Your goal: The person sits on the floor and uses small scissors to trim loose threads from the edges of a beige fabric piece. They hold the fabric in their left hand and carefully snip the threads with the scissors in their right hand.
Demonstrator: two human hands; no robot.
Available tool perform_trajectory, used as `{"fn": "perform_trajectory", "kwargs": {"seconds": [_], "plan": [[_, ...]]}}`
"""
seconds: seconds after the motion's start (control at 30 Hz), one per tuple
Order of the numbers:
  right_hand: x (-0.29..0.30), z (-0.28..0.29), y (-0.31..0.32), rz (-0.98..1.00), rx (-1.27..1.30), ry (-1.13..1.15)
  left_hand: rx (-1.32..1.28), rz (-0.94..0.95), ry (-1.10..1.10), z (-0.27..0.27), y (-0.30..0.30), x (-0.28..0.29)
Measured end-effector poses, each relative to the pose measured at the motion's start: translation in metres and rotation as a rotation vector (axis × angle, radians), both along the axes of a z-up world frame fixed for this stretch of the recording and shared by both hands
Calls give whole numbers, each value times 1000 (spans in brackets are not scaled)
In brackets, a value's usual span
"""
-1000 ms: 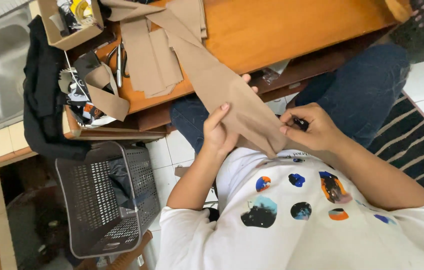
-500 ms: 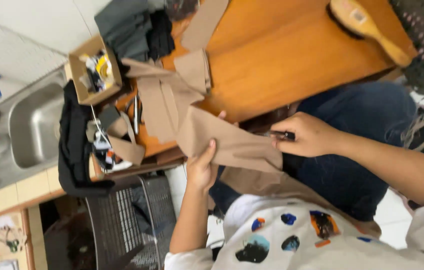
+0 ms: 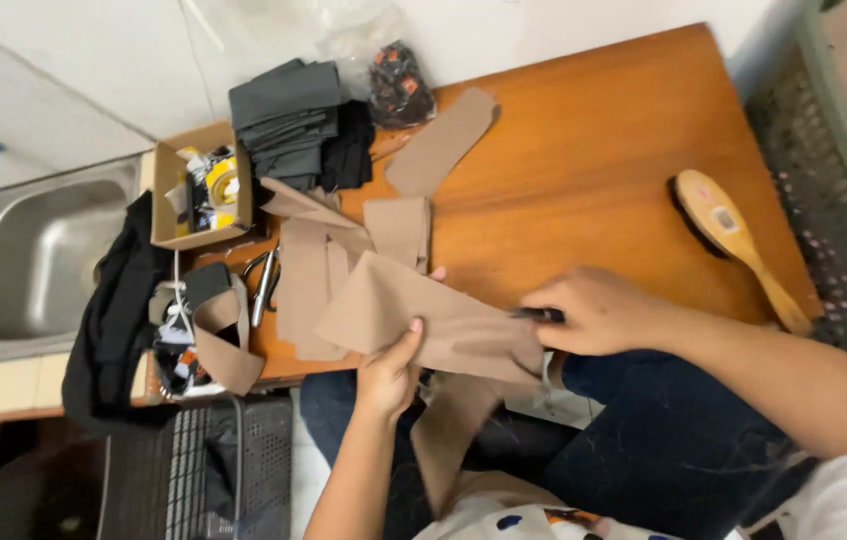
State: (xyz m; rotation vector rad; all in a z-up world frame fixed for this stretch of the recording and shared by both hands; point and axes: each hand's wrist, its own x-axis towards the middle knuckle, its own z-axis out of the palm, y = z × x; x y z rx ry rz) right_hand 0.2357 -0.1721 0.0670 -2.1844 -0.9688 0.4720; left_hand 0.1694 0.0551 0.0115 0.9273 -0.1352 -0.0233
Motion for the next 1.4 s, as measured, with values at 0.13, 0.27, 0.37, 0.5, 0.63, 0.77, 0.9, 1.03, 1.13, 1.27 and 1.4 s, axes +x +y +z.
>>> {"fn": "perform_trajectory", "kwargs": {"seconds": [0.13,0.27,0.37,0.5,0.63,0.77,0.9,1.03,1.13,1.27,1.4], "plan": [[-3,-3,-5,-87,-6,77,25,49,135,0,-6,0],[-9,-4,-2,-196,18,138,70,134,311,-8,3,5],[-7,-17,0,-307,129,145,38,-68,81,71,-9,26],[-10,-32,-5,-371,390,211,-41,-10,118,60,-16,51],[-19,-43,-7,-479,416,221,-50,145,382,10,-9,58],[-22,-15,0,-496,222,237,-128,93,373,21,3,62],[-14,-19,16,-474,265,265,-242,84,396,38,14,61],[-4,-27,14,-376,423,129,-283,62,345,23,17,55],[5,-23,0,-381,418,90,-240,39,299,-12,11,56],[7,-15,5,-380,455,100,-171,-14,235,5,6,52],[-1,-16,18,-409,511,104,-90,-60,148,41,-1,67]]}}
